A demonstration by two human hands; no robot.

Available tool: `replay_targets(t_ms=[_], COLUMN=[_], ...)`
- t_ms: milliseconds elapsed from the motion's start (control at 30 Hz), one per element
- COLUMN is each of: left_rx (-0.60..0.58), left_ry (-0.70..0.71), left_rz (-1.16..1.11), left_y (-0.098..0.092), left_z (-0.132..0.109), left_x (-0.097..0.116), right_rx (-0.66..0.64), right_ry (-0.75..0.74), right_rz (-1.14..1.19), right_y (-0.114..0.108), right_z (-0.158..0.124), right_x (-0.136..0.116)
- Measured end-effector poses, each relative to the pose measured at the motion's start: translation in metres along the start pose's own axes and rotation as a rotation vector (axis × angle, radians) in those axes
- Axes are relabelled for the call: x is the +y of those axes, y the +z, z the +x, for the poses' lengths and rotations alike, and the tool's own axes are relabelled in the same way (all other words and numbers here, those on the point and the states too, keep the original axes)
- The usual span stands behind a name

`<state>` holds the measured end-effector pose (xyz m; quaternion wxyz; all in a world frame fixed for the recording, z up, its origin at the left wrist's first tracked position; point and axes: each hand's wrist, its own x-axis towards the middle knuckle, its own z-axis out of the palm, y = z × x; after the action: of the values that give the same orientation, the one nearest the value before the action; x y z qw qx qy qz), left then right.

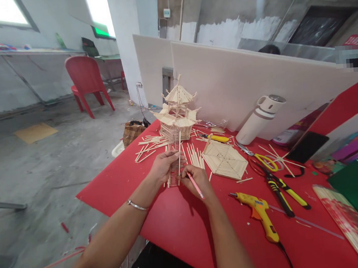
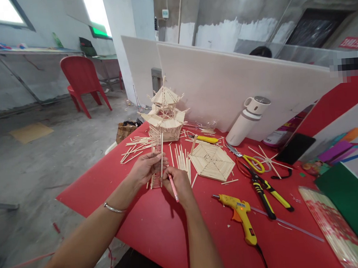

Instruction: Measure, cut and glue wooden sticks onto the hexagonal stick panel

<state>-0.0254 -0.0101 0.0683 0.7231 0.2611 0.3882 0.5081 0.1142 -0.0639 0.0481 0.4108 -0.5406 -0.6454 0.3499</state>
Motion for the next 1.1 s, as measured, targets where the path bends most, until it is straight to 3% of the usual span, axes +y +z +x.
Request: replay_targets(t_ms=[667, 900, 1100], left_rx=[-0.009, -0.01, -0.042], left_ry=[0.024, 0.025, 0.049], left_rz=[0.024, 0.05, 0.057], left_y=[-0.002, -0.002, -0.001], left_z=[0.001, 0.0, 0.002], left_x=[0.0, -0.001, -0.008], right_rx=[0.015, 0.34, 0.408], right_ry=[0.012, -0.156, -0.199], right_rz=[0.015, -0.015, 0.077], right_y=[0.001, -0.01, -0.004], right_z=[0.0, -0.003, 0.0], right_x=[-0.002, -0.012, -0.019])
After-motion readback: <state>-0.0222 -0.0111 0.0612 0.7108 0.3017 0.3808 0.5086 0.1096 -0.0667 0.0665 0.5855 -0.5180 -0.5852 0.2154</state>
